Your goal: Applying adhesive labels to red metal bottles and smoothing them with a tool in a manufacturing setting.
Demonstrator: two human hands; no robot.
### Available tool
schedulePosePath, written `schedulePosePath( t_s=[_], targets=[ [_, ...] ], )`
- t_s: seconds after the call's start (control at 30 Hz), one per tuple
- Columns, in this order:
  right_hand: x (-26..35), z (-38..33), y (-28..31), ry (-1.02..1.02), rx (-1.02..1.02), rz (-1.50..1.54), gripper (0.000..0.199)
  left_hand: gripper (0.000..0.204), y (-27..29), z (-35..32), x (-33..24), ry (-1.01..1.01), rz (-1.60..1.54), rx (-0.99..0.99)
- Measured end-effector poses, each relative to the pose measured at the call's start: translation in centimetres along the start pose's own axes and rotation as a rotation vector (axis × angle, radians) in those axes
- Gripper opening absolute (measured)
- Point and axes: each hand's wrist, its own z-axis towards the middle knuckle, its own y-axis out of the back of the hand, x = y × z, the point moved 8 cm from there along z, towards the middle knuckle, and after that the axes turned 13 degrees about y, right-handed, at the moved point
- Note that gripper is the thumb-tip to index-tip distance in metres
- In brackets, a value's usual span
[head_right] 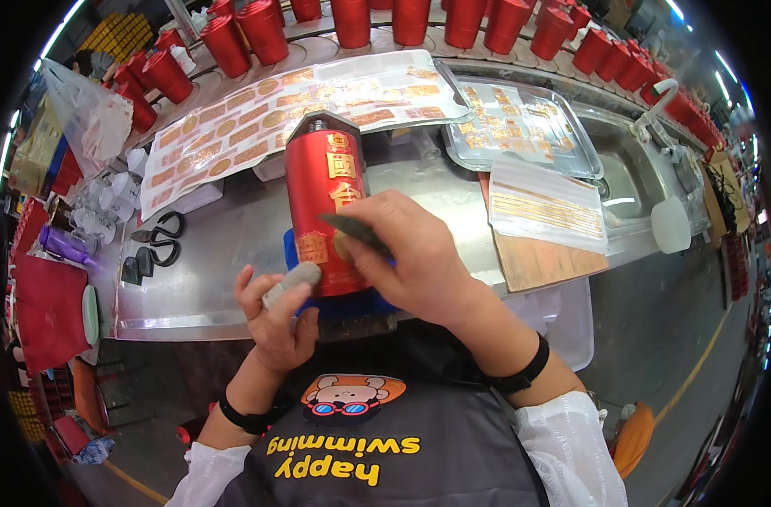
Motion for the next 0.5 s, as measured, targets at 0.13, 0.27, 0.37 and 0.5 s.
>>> schedulePosePath(
  t_s=[0.13,0.27,0.37,0.5],
  targets=[
    [4.4,1.4,-2.2,0.304,0.393,-0.185,0.032,0.059,-0.1,0.3,2.5,0.346,-0.073,-0.005],
    [2.6,2.3,-1.1,0.244,0.279,-0.147,0.038,0.077,-1.7,1.7,3.1,0.407,0.019,0.171],
    [4.0,1.8,-1.8,0.32,0.393,-0.191,0.035,0.085,-1.2,2.6,2.2,0.31,0.119,0.188],
    [3.3,1.7,-1.7,0.317,0.427,-0.083,0.034,0.087,-2.0,2.0,2.9,0.398,0.035,0.148]
  ],
)
